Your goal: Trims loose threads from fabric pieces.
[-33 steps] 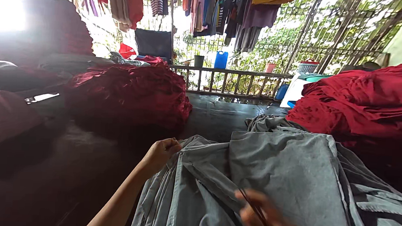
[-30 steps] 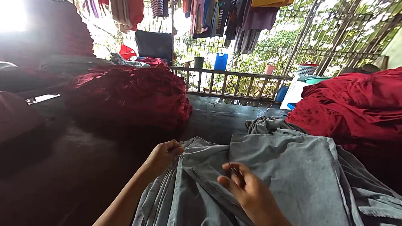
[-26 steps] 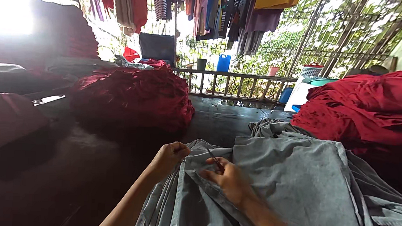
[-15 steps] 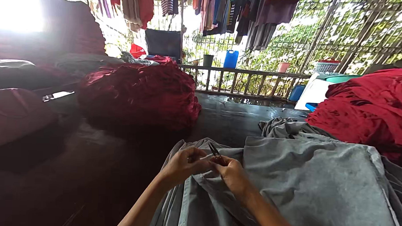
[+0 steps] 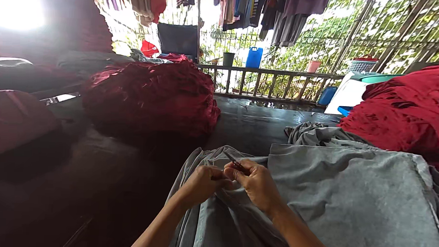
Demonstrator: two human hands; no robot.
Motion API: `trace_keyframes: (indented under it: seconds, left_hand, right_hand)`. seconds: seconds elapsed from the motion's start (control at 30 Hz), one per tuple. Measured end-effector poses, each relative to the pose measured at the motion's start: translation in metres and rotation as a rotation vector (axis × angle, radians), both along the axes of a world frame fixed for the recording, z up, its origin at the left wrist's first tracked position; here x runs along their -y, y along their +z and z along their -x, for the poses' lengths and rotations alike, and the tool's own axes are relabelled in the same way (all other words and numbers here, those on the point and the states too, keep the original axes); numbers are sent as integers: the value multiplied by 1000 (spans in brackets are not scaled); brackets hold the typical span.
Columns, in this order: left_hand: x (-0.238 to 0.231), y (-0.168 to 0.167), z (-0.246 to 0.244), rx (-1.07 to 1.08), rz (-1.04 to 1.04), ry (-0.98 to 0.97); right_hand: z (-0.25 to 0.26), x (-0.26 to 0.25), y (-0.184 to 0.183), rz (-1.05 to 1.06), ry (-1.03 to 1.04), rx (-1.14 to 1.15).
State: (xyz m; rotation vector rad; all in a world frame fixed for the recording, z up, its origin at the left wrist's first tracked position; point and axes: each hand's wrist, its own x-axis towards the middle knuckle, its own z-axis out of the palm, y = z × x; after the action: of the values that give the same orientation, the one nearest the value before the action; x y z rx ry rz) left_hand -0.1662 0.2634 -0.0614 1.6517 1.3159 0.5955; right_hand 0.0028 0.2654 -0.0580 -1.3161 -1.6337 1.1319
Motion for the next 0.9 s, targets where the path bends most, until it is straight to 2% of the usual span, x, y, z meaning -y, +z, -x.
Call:
trace_keyframes:
  seconds: [0.13, 0.27, 0.4, 0.53, 0.7, 0.9]
  left_hand:
    - [3, 6, 8, -48, -44, 63]
    - [7, 12, 8, -291, -68, -133]
    - [9, 2, 5, -360, -99, -181]
    - [8, -9, 10, -196, -81, -119]
    - [5, -8, 19, -45, 91, 70]
    - [11, -4, 26, 483, 146, 310]
  right_hand:
    - [-7, 12, -3, -53, -91, -25]
    - [-11, 25, -18, -7, -122, 1]
    - [-8, 31, -38, 99, -156, -229]
    - [-9, 31, -49, 205, -226, -379]
    - [-10, 32, -57, 246, -227, -397]
    - [-11, 34, -58, 201, -174, -289]
